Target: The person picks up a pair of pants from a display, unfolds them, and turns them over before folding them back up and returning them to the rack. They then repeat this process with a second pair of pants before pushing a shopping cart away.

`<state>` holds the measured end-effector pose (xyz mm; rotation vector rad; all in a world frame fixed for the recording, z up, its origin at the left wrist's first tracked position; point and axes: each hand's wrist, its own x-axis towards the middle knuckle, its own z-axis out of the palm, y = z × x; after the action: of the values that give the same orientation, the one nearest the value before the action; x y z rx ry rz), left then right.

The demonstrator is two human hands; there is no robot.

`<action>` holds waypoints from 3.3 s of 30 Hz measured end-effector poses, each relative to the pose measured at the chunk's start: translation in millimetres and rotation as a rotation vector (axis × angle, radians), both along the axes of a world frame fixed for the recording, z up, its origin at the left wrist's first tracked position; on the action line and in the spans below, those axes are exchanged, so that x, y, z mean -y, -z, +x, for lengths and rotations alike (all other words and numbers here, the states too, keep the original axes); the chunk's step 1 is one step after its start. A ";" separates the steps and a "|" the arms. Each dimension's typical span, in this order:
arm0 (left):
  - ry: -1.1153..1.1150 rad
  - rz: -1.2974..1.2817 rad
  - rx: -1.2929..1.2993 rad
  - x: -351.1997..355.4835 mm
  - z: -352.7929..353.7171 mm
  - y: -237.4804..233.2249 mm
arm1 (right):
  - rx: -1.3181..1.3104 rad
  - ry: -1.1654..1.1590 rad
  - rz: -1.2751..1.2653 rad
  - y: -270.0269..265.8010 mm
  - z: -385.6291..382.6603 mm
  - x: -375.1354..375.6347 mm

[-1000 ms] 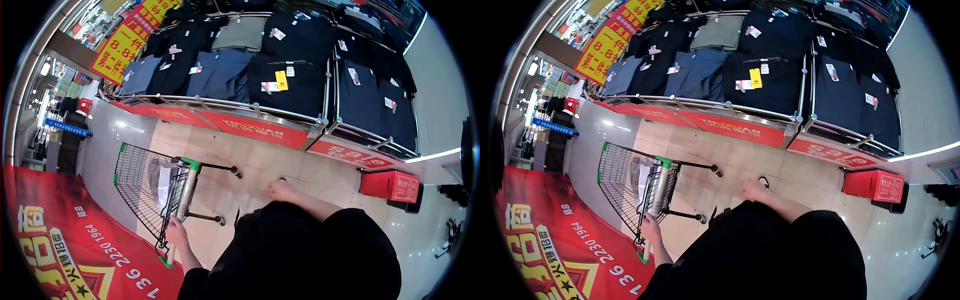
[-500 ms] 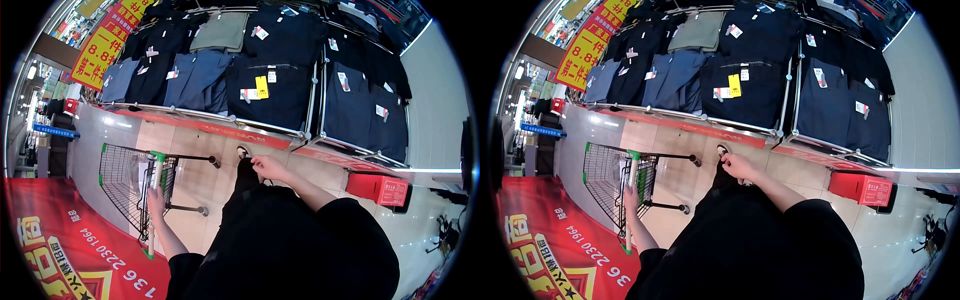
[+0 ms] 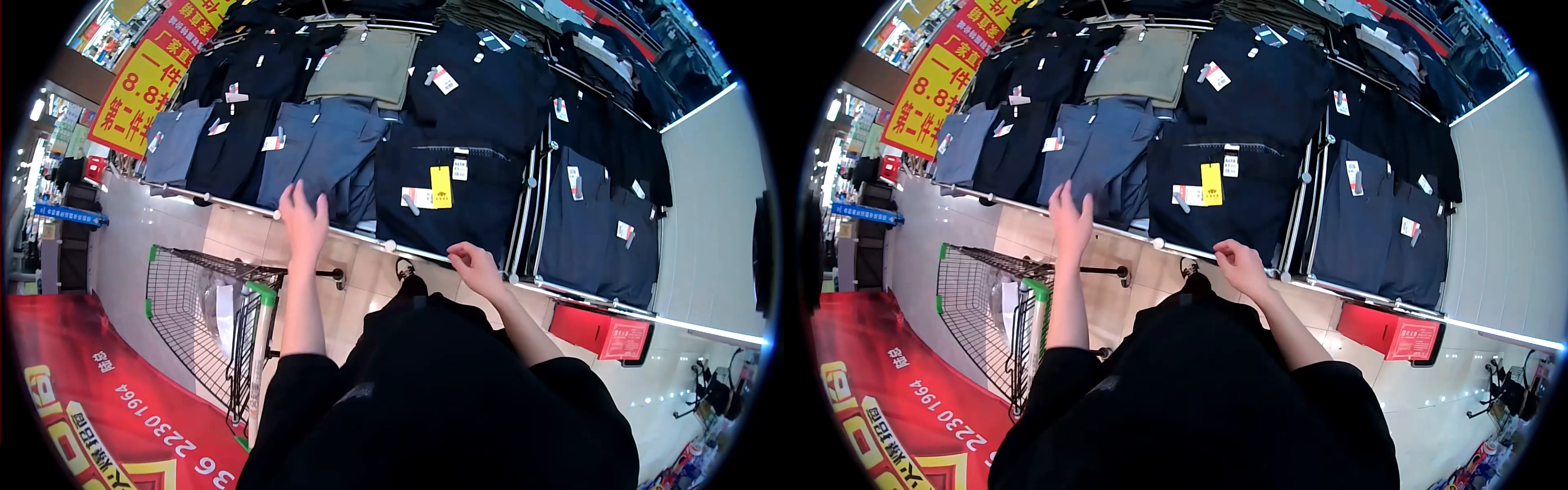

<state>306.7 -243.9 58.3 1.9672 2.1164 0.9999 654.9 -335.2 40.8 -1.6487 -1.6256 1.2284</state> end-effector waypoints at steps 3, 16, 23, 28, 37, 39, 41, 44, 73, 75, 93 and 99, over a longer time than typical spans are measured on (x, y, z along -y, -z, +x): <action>-0.195 -0.227 -0.067 -61.8 12.0 55.8 | -0.015 0.057 -0.026 8.8 6.9 -30.5; 0.045 -0.785 0.364 -82.1 44.9 36.8 | 0.139 0.333 -0.660 53.2 29.0 -147.8; -0.153 -0.365 -0.400 -134.8 54.4 123.0 | 0.248 0.373 -0.737 58.0 23.3 -164.5; 0.046 -0.363 -0.430 -145.2 92.3 137.6 | 0.314 0.330 -0.792 56.9 23.4 -171.9; 0.093 -0.451 -0.436 -148.5 95.0 138.0 | 0.358 0.320 -0.825 60.1 27.2 -170.5; 0.098 -0.443 -0.432 -148.3 93.9 135.0 | 0.354 0.318 -0.808 53.6 24.4 -171.8; 0.123 -0.468 -0.393 -148.0 92.2 133.3 | 0.350 0.316 -0.783 51.9 23.1 -171.5; 0.154 -0.565 -0.360 -147.9 92.6 129.6 | 0.356 0.323 -0.781 56.7 24.3 -170.1; 0.402 -1.054 -0.132 -21.1 96.4 64.3 | -0.078 0.376 -0.399 73.4 39.3 -99.7; 0.400 -1.071 -0.127 -23.4 95.3 59.8 | -0.171 0.374 -0.474 57.3 37.6 -76.8; 0.497 -1.060 -0.141 -23.2 88.6 60.3 | 0.591 0.528 -0.102 67.6 35.8 -16.8; 0.480 -0.928 -0.167 -12.1 87.0 78.1 | 0.723 0.391 0.010 76.0 29.9 10.9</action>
<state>393.7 -231.9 -19.8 1.8756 1.5558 -0.2205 684.8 -346.0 -35.1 -2.4307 -1.5429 0.4392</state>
